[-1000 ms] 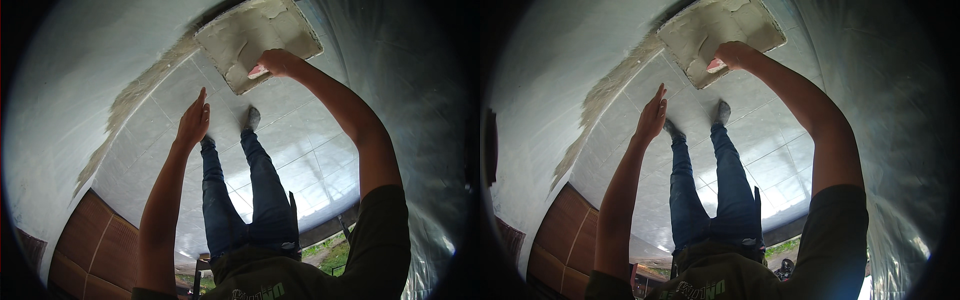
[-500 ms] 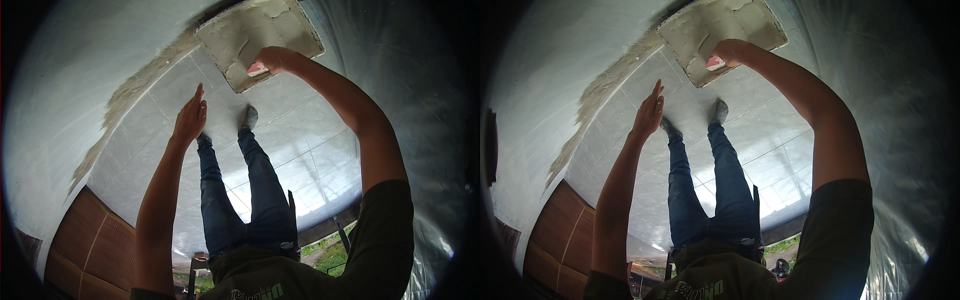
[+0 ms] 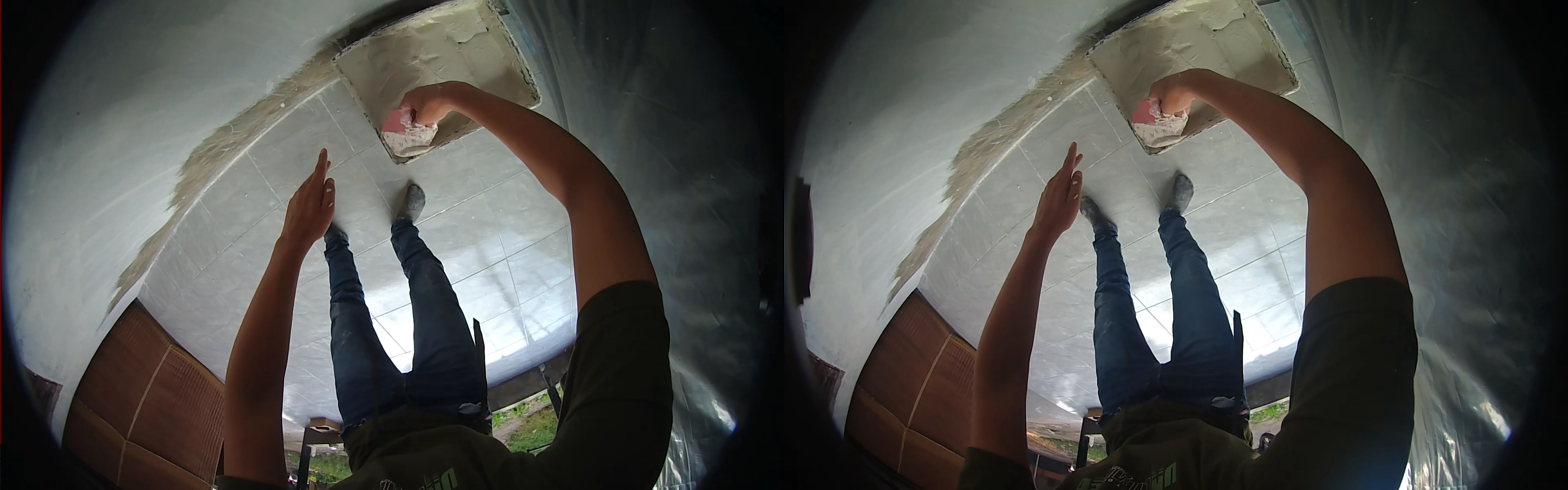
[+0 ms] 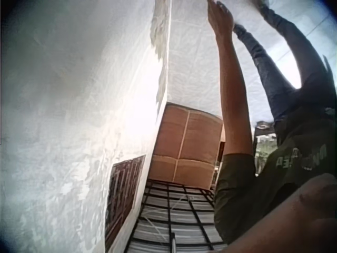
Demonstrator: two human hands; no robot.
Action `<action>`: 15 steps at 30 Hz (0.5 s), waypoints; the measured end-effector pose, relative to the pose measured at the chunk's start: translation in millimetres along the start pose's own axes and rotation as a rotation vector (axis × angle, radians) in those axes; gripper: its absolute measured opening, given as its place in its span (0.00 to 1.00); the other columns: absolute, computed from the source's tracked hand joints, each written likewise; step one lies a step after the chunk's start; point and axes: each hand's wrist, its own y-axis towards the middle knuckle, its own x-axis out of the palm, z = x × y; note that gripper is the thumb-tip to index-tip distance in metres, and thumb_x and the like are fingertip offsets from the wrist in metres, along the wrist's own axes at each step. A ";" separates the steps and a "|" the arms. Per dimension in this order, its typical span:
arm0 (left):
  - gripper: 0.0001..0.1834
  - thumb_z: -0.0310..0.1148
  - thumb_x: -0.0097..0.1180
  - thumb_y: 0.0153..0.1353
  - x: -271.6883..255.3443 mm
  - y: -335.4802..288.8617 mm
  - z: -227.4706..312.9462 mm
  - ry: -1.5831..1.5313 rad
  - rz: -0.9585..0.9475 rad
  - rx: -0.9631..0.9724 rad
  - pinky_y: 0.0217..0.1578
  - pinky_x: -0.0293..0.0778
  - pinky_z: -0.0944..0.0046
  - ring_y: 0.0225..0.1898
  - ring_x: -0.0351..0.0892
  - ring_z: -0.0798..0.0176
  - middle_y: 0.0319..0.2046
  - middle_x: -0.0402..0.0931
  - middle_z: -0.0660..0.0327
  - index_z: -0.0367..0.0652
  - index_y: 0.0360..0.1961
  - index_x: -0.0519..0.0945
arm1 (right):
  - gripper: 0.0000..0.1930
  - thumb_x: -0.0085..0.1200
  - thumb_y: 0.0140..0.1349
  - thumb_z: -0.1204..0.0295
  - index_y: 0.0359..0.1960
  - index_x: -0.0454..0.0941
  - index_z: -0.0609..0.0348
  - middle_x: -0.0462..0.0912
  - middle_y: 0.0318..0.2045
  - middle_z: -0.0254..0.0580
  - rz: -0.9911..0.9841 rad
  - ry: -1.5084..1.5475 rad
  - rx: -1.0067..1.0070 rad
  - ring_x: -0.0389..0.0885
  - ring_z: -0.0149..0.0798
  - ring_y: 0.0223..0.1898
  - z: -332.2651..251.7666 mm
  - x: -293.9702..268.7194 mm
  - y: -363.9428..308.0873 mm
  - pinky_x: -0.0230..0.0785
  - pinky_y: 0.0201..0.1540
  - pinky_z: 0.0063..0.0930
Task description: The person applies wall putty to a damaged exterior wall near a window frame using a putty knife.
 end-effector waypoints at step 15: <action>0.33 0.31 0.41 0.72 -48.4 -26.9 17.9 -0.003 0.163 0.049 0.60 0.71 0.48 0.61 0.74 0.39 0.63 0.72 0.43 0.45 0.77 0.49 | 0.20 0.61 0.65 0.73 0.58 0.75 0.49 0.83 0.48 0.32 0.262 1.735 -0.507 0.82 0.33 0.49 14.7 56.8 -103.0 0.75 0.54 0.39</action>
